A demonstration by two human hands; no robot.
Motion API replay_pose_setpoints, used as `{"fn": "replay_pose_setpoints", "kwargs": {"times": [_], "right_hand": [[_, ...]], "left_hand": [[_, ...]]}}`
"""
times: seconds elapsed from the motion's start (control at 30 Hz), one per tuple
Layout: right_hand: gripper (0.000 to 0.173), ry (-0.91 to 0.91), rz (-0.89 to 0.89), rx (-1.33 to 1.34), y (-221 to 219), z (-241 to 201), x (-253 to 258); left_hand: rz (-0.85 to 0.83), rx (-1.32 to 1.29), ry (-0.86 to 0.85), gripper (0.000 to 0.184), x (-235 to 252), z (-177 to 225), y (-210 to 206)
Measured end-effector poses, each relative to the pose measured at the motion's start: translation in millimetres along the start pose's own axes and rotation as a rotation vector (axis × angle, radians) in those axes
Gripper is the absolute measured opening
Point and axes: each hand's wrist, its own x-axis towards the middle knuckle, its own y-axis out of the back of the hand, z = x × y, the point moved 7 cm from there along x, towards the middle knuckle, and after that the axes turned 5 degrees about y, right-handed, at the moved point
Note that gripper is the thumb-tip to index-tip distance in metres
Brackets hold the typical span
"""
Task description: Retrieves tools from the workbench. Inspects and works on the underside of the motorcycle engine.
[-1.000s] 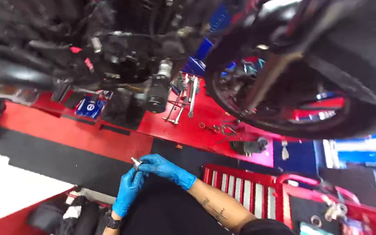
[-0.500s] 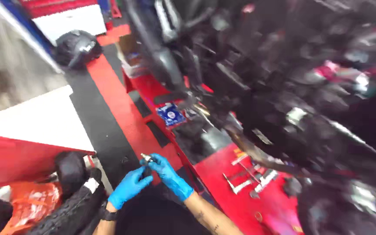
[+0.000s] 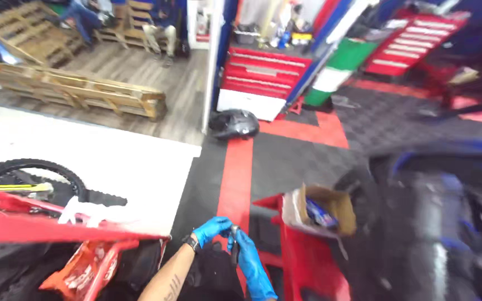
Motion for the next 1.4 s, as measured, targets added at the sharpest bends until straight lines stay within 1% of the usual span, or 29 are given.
{"fn": "replay_pose_setpoints", "kwargs": {"times": [0.07,0.17,0.23,0.27,0.33,0.4,0.47,0.53,0.6,0.7,0.77,0.83,0.9,0.93,0.97,1.0,1.1,1.13,1.17,1.2,1.23,1.3,1.33,1.37,1.4], "right_hand": [[0.038,-0.032,-0.047,-0.036,-4.8,-15.1,71.6],[0.053,-0.082,-0.148,-0.203,-20.6,-26.2,185.2],[0.05,-0.068,-0.247,-0.345,-35.9,-52.5,260.0],[0.047,-0.062,-0.3,-0.422,-44.3,-67.7,290.4],[0.04,-0.061,-0.43,-0.555,-63.5,-99.3,347.9],[0.036,-0.028,-0.57,-0.688,-80.9,-134.1,406.6],[0.035,0.003,-0.67,-0.815,-89.4,-166.0,457.7],[0.038,0.061,-0.731,-0.923,-89.8,-196.6,510.9],[0.039,0.103,-0.743,-0.958,-81.8,-222.0,569.9],[0.038,0.095,-0.674,-0.948,-54.5,-257.4,669.1],[0.037,0.087,-0.568,-0.896,-23.6,-284.9,736.8],[0.038,0.089,-0.44,-0.848,11.2,-323.7,801.2],[0.034,0.009,-0.328,-0.775,56.2,-360.3,837.1],[0.031,-0.022,-0.291,-0.693,77.7,-385.8,857.0],[0.03,-0.046,-0.256,-0.56,98.9,-408.9,869.1],[0.033,-0.074,-0.23,-0.402,120.8,-429.3,878.2],[0.043,-0.254,-0.194,0.041,190.3,-467.4,898.6],[0.045,-0.292,-0.201,0.13,213.8,-479.4,907.2],[0.045,-0.287,-0.217,0.176,238.1,-493.3,917.9],[0.042,-0.243,-0.234,0.181,263.9,-508.2,932.1],[0.035,-0.167,-0.238,0.139,291.1,-524.6,947.6],[0.018,-0.023,-0.197,-0.053,347.0,-555.7,968.1],[0.019,0.025,-0.197,-0.136,381.0,-576.8,981.1],[0.018,0.048,-0.209,-0.161,416.1,-596.1,988.4],[0.018,0.059,-0.221,-0.129,449.7,-610.0,988.0]], "left_hand": [[0.032,0.114,-0.027,0.036,41.0,30.2,38.7],[0.193,0.364,-0.023,0.037,101.3,62.7,103.8],[0.332,0.427,-0.007,0.041,139.9,94.9,141.2],[0.388,0.411,0.017,0.044,155.1,108.8,157.0],[0.511,0.269,0.063,0.048,181.9,139.5,187.2],[0.605,-0.007,0.108,0.05,214.9,168.9,209.3],[0.629,-0.275,0.182,0.046,249.0,196.1,222.1],[0.628,-0.42,0.225,0.042,292.3,224.1,236.6],[0.606,-0.446,0.241,0.04,345.4,253.8,254.1],[0.578,-0.344,0.265,0.044,444.5,303.6,283.8],[0.564,-0.18,0.271,0.05,524.3,340.9,300.1],[0.539,0.128,0.256,0.058,608.7,387.6,310.6],[0.439,0.449,0.239,0.064,678.3,426.6,293.7],[0.399,0.578,0.194,0.064,714.1,456.8,280.5],[0.367,0.693,0.142,0.062,744.2,484.3,263.3],[0.339,0.797,0.072,0.059,772.9,509.4,245.0],[0.268,1.011,-0.177,0.052,849.3,561.0,188.7],[0.262,1.054,-0.257,0.051,873.9,574.7,170.0],[0.272,1.079,-0.324,0.052,898.6,587.5,151.1],[0.298,1.082,-0.356,0.053,924.1,599.3,133.2],[0.337,1.07,-0.372,0.054,949.6,609.0,115.3],[0.395,1.041,-0.333,0.056,991.5,618.4,75.5],[0.431,1.021,-0.323,0.057,1017.9,627.0,50.2],[0.452,0.98,-0.286,0.057,1041.7,631.9,21.2],[0.466,0.944,-0.254,0.057,1061.0,633.0,-9.8]]}}
